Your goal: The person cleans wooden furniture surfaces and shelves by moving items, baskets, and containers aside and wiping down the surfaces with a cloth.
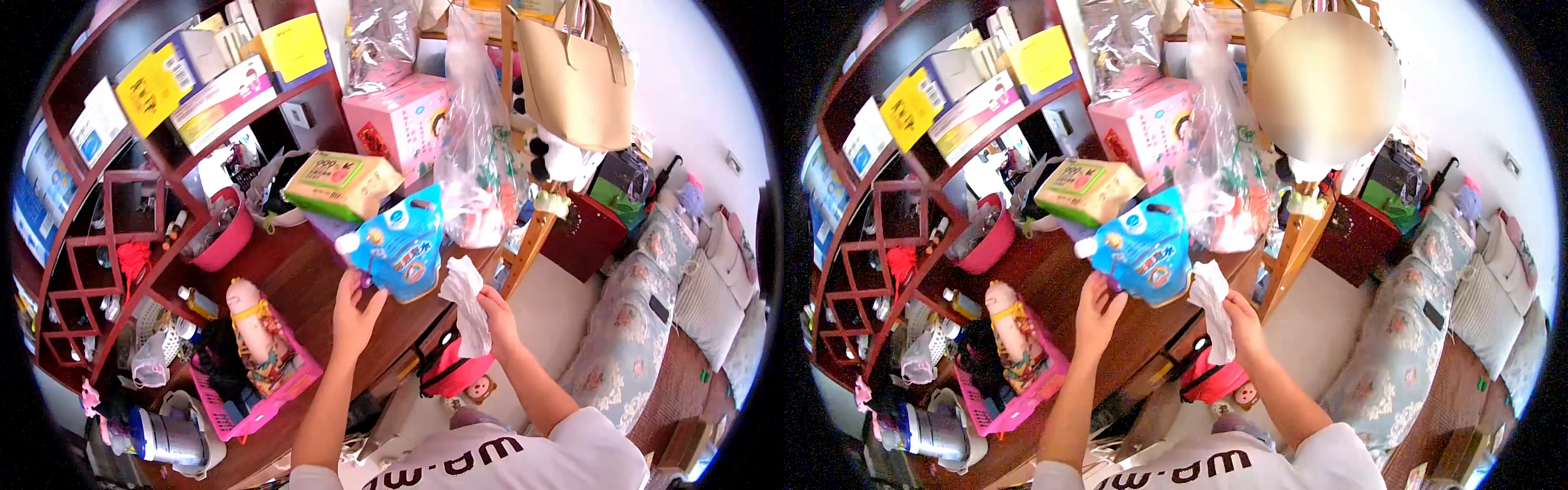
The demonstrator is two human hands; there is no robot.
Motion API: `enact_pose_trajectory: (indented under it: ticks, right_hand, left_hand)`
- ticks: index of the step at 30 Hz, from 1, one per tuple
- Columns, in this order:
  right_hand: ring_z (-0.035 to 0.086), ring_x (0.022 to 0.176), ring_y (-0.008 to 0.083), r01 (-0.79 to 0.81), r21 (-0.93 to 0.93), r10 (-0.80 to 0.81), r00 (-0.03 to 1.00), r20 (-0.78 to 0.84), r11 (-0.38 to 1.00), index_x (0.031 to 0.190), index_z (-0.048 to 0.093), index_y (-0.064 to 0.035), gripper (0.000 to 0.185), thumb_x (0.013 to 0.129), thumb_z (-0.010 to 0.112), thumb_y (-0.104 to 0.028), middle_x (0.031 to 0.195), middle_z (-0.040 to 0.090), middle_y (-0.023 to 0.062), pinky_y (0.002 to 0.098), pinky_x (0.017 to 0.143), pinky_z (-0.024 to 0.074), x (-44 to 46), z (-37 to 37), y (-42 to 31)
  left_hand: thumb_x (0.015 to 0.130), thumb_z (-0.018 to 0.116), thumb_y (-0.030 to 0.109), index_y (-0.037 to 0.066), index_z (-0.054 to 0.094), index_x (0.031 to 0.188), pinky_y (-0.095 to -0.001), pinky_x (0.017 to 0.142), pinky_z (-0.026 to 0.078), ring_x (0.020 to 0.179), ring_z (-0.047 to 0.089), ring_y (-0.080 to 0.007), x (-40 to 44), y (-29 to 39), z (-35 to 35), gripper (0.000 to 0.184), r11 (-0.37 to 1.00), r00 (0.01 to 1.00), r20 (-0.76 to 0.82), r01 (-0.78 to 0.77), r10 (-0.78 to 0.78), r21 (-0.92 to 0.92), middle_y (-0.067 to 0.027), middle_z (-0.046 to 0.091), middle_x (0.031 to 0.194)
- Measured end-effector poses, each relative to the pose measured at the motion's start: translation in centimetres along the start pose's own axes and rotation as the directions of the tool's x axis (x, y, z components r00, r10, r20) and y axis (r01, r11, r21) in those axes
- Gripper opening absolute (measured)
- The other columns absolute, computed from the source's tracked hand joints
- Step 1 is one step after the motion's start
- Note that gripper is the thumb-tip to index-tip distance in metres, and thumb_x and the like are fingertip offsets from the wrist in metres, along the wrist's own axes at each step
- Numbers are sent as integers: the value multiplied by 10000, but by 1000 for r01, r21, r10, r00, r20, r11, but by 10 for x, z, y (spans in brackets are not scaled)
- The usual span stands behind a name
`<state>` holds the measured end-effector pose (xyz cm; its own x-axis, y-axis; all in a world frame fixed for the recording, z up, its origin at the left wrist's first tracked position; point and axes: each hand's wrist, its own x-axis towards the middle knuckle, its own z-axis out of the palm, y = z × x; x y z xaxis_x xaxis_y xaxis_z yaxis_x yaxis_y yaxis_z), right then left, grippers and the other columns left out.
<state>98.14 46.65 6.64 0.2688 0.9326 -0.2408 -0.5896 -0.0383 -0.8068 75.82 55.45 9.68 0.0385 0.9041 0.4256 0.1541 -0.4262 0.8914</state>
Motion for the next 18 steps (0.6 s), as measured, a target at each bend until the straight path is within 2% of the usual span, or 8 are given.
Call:
enact_pose_trajectory:
  ticks: [3,4,6,8,13,15,16,18]
  right_hand:
    - [597,896,175,-119,204,116,993,26,972,1161,530,-66,275,923,446,-176,1037,616,70,311,780,486,25,-4,-16]
    - [598,913,181,-213,353,207,977,54,911,1169,525,-63,288,920,446,-183,1052,615,77,317,791,486,31,-3,-20]
    - [596,934,184,-236,321,212,971,108,917,1176,516,-57,304,910,456,-191,1068,610,81,319,807,482,46,-8,-14]
    - [592,950,184,-141,89,124,978,170,986,1189,507,-56,310,907,459,-175,1080,605,75,310,827,473,55,-12,-5]
    - [574,931,151,-11,-110,20,996,85,994,1220,489,-43,340,883,502,-87,1070,603,67,274,829,446,61,-1,6]
    - [581,907,176,227,-415,-193,973,122,881,1204,506,-41,330,877,522,-85,1033,608,89,275,784,452,66,4,12]
    - [581,907,176,222,-419,-185,975,126,881,1204,506,-41,330,877,522,-85,1033,608,89,275,784,452,70,4,22]
    - [588,977,251,530,-653,-426,842,331,541,1191,512,-19,324,876,529,-87,1064,600,168,313,867,441,77,8,42]
  left_hand:
    - [842,662,83,-4,539,1158,-266,813,455,923,576,-111,34,4,33,351,967,994,23,108,-105,-229,-68,610,1065]
    - [842,662,83,-4,539,1158,-266,813,455,923,576,-111,36,4,36,351,968,993,14,115,-115,-222,-68,610,1065]
    - [845,656,64,-4,601,1060,-248,780,451,860,568,-83,36,6,31,232,972,973,-113,183,-200,-146,-33,638,949]
    - [847,654,54,-14,632,971,-234,760,444,821,562,-71,32,14,22,143,972,964,-193,147,-182,-182,-22,645,915]
    - [852,638,43,-5,628,1026,-242,824,433,885,566,-97,9,6,-17,181,983,928,-350,75,-131,-169,-40,643,978]
    - [856,616,19,-6,626,1036,-253,845,431,921,562,-109,3,2,-36,182,984,898,-424,49,-118,-169,-51,635,1015]
    - [867,594,14,-8,616,1052,-259,849,432,929,559,-114,1,2,-46,187,988,872,-473,74,-129,-132,-55,629,1024]
    - [881,580,28,-10,598,1075,-261,848,433,926,557,-116,0,9,-59,199,994,841,-531,64,-103,-90,-55,622,1032]
